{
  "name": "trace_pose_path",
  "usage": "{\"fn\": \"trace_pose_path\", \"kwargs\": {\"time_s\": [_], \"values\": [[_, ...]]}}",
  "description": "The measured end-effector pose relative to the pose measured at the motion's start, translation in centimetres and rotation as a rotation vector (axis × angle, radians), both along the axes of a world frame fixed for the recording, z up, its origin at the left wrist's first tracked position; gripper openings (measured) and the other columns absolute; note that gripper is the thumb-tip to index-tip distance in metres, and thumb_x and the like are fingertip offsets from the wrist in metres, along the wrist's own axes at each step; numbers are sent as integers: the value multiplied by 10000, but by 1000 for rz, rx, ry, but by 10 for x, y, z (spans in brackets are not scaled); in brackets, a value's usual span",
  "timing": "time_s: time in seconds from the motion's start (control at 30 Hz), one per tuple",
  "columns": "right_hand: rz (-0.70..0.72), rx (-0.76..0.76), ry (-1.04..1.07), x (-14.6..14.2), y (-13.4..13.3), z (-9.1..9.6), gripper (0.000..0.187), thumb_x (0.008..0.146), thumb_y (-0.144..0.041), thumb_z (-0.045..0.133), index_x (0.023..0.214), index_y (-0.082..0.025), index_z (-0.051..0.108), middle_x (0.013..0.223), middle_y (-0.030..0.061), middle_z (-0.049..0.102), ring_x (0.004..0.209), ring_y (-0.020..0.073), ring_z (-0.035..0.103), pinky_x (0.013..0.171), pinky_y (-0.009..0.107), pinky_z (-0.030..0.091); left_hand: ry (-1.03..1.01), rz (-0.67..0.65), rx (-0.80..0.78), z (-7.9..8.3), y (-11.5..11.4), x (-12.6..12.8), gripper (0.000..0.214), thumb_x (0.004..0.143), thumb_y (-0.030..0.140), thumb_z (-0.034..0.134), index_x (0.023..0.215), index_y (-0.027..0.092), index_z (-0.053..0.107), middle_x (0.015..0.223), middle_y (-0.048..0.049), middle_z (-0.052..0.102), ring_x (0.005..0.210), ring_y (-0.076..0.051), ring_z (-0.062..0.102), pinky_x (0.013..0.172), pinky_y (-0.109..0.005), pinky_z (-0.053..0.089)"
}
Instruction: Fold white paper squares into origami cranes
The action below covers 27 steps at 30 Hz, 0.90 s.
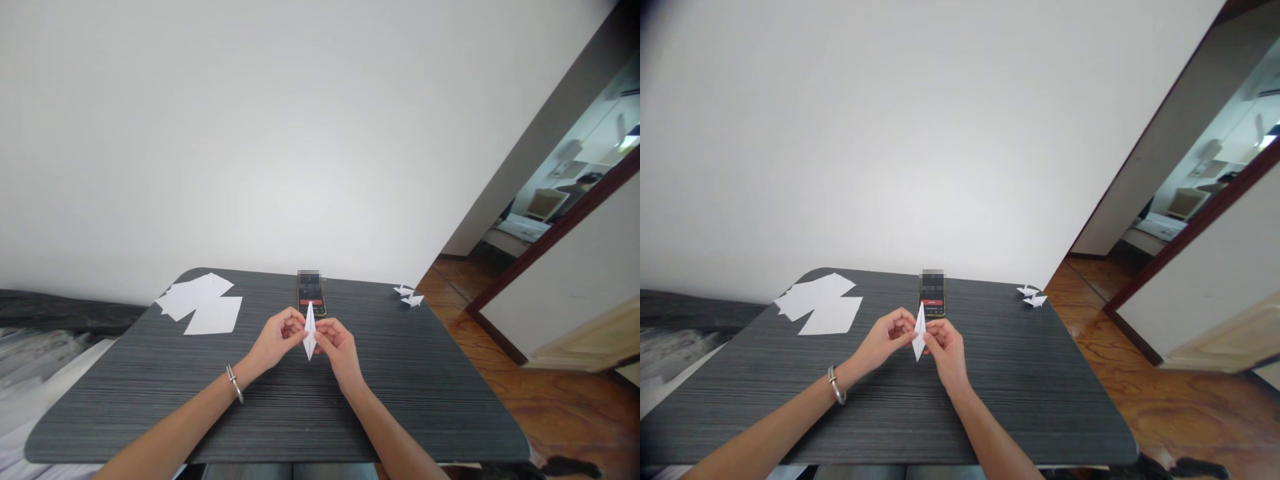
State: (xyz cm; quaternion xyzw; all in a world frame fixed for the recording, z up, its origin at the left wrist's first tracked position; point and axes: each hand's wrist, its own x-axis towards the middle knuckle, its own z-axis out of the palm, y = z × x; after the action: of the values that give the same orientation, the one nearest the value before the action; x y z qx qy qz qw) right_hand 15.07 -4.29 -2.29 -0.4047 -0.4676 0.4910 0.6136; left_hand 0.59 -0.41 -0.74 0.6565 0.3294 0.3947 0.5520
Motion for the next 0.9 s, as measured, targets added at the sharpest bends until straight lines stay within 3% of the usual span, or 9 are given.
{"fn": "trace_pose_path", "kwargs": {"time_s": [0.5, 0.9], "values": [[26, -86, 44, 3, 2, -1, 125, 636, -232, 685, 685, -159, 595, 587, -16, 634, 492, 90, 547, 464, 188, 448, -70, -55, -77, -4, 2, 1, 163, 704, 244, 623, 782, 111, 570, 618, 10, 568, 542, -87, 507, 551, -221, 426], [68, -30, 86, 1, 0, 0, 69, 695, -216, 630, 669, -168, 588, 560, -23, 620, 493, 98, 545, 467, 194, 421, -139, -47, -92, -1, -2, 3, 128, 675, 232, 653, 680, 110, 618, 597, 5, 605, 511, -90, 527, 523, -214, 434]]}}
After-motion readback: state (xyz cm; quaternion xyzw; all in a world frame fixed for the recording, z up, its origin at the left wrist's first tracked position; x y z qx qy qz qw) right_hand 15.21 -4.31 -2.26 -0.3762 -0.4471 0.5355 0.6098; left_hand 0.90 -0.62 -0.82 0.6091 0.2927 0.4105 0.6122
